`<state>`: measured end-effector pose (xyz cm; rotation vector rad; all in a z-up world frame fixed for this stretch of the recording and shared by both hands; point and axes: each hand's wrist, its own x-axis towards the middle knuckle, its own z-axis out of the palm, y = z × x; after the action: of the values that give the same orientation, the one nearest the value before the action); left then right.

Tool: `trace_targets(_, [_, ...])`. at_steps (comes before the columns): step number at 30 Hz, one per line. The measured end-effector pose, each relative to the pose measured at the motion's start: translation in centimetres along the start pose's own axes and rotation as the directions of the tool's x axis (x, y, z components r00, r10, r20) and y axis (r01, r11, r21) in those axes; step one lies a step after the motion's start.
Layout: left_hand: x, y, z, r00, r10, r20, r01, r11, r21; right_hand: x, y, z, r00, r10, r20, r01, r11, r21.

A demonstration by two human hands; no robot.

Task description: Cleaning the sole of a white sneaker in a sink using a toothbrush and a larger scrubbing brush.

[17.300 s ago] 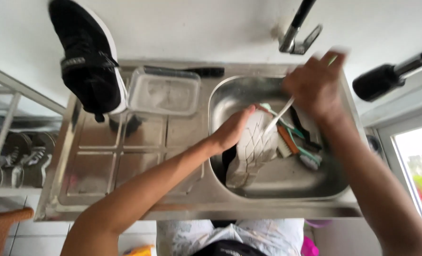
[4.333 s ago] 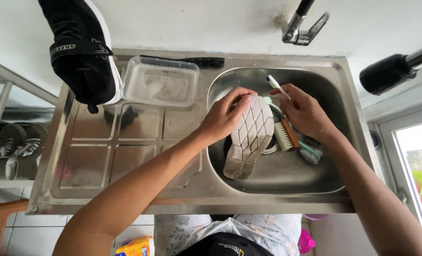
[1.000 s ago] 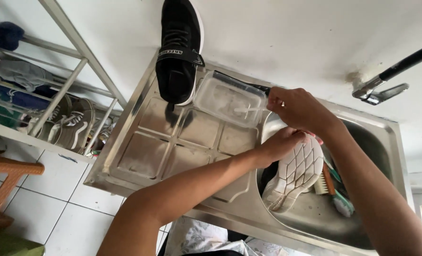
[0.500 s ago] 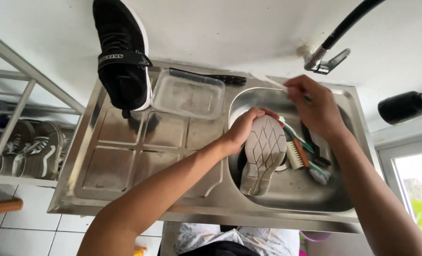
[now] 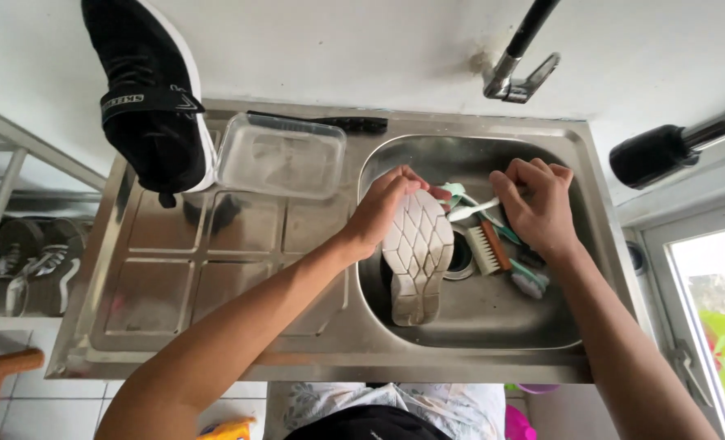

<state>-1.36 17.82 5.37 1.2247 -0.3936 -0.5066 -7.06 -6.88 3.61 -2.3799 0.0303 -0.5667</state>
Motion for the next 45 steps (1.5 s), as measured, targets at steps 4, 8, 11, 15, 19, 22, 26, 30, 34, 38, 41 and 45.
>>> trace_targets(4, [1.2, -1.5, -1.3, 0.999, -0.006, 0.045, -0.002, 0.987, 0.163, -0.5, 1.9, 1.4, 0.994, -0.108, -0.022, 0.103, 0.984, -0.145])
trace_targets(8, [1.4, -1.6, -1.8, 0.994, 0.0, 0.108, -0.028, 0.965, 0.26, 0.5, 6.2, 1.6, 0.979, -0.193, -0.06, 0.173, 0.954, -0.245])
trace_targets(11, [0.8, -0.7, -1.0, 0.997, 0.013, 0.079, -0.04, 0.933, 0.359, 0.1, 6.0, 2.9, 0.975, -0.216, -0.045, 0.2, 0.952, -0.233])
trace_targets(15, [0.7, -0.9, -1.7, 0.997, 0.059, 0.041, -0.07, 0.927, 0.368, 1.0, 2.9, 2.1, 0.956, -0.292, -0.018, 0.276, 0.921, -0.275])
trace_targets(19, [0.5, -1.1, -1.5, 0.999, 0.047, 0.023, -0.052, 0.943, 0.329, 0.5, 2.5, 2.6, 0.968, -0.249, -0.033, 0.236, 0.945, -0.229])
trace_targets(22, [0.3, -0.8, -1.0, 0.998, 0.061, 0.019, -0.064, 0.949, 0.31, 0.8, 3.2, 1.5, 0.971, -0.239, -0.025, 0.227, 0.948, -0.223])
trace_targets(26, [0.4, -1.1, 0.6, 0.988, 0.132, 0.076, -0.147, 0.958, 0.248, -0.1, 2.2, 3.4, 0.949, -0.303, 0.088, 0.313, 0.866, -0.389])
trace_targets(30, [0.4, -1.0, -0.3, 0.987, 0.139, 0.081, -0.156, 0.955, 0.253, 0.8, 4.0, 1.9, 0.956, -0.291, 0.013, 0.266, 0.853, -0.448])
trace_targets(34, [0.3, -0.8, -1.2, 0.995, 0.092, 0.023, -0.095, 0.973, 0.208, 0.6, 5.7, -0.2, 0.995, -0.084, -0.059, 0.06, 0.943, -0.328])
trace_targets(38, [0.9, -2.3, -0.9, 0.999, 0.053, 0.014, -0.054, 0.994, 0.097, -0.6, 1.3, 1.6, 0.999, -0.033, 0.01, 0.035, 0.95, -0.309])
trace_targets(41, [0.6, -1.8, -0.8, 0.999, 0.044, 0.016, -0.045, 0.993, 0.106, -0.5, 1.4, 2.0, 1.0, -0.008, -0.026, 0.001, 0.969, -0.249])
trace_targets(45, [1.2, -2.8, -1.2, 0.997, 0.077, 0.016, -0.078, 0.985, 0.155, -0.5, 2.4, 2.3, 0.993, -0.085, -0.08, 0.061, 0.961, -0.268])
